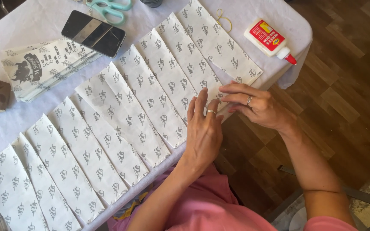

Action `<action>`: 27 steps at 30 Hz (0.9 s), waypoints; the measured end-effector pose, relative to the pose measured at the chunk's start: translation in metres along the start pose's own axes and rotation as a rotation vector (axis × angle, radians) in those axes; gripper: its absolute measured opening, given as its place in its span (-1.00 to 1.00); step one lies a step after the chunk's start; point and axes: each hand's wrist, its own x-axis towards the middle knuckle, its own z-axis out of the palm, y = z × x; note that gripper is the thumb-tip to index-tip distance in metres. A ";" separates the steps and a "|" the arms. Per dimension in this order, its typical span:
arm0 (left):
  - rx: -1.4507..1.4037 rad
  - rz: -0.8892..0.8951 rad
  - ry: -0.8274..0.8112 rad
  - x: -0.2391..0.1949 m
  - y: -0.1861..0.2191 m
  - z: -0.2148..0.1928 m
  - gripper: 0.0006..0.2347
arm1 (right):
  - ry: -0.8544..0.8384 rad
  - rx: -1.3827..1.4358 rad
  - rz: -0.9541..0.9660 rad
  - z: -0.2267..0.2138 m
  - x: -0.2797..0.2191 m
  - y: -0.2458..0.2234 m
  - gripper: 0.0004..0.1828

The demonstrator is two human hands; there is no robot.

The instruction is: The person is folding long printed paper strips in half and then applying glue to the ends of a row of folded strips to prepare them for packaging or use as sleeves.

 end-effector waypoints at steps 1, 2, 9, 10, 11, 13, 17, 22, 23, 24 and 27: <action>0.002 -0.001 0.001 -0.003 -0.001 0.004 -0.77 | -0.001 0.002 -0.002 -0.001 -0.001 0.002 -0.77; -0.002 -0.016 0.001 -0.005 -0.002 0.008 -0.75 | -0.013 0.000 -0.010 -0.002 -0.002 0.005 -0.78; -0.022 0.010 0.057 -0.005 -0.005 0.015 -0.90 | -0.014 0.070 0.000 -0.011 -0.009 0.013 -0.80; -0.023 0.011 0.054 -0.004 -0.003 0.014 -0.90 | -0.013 0.070 0.002 -0.012 -0.009 0.013 -0.80; -0.007 0.028 0.067 -0.004 -0.002 0.014 -0.92 | 0.002 0.073 -0.001 -0.012 -0.008 0.014 -0.83; 0.010 0.045 0.078 -0.004 -0.001 0.014 -0.91 | 0.017 0.077 -0.004 -0.014 -0.007 0.014 -0.85; 0.032 0.053 0.084 -0.008 0.000 0.017 -0.89 | 0.012 0.074 -0.030 -0.016 -0.006 0.015 -0.94; 0.067 0.028 0.042 -0.009 0.002 0.021 -0.85 | 0.030 0.085 -0.020 -0.012 -0.010 0.018 -0.98; 0.077 0.001 0.027 -0.009 0.001 0.022 -0.83 | 0.043 0.080 -0.014 -0.011 -0.009 0.016 -0.97; 0.086 -0.026 0.011 -0.010 0.000 0.024 -0.82 | 0.057 0.074 -0.008 -0.009 -0.007 0.014 -0.94; 0.096 -0.089 -0.021 -0.004 0.001 0.022 -0.81 | 0.067 0.060 0.013 -0.007 -0.004 0.014 -0.92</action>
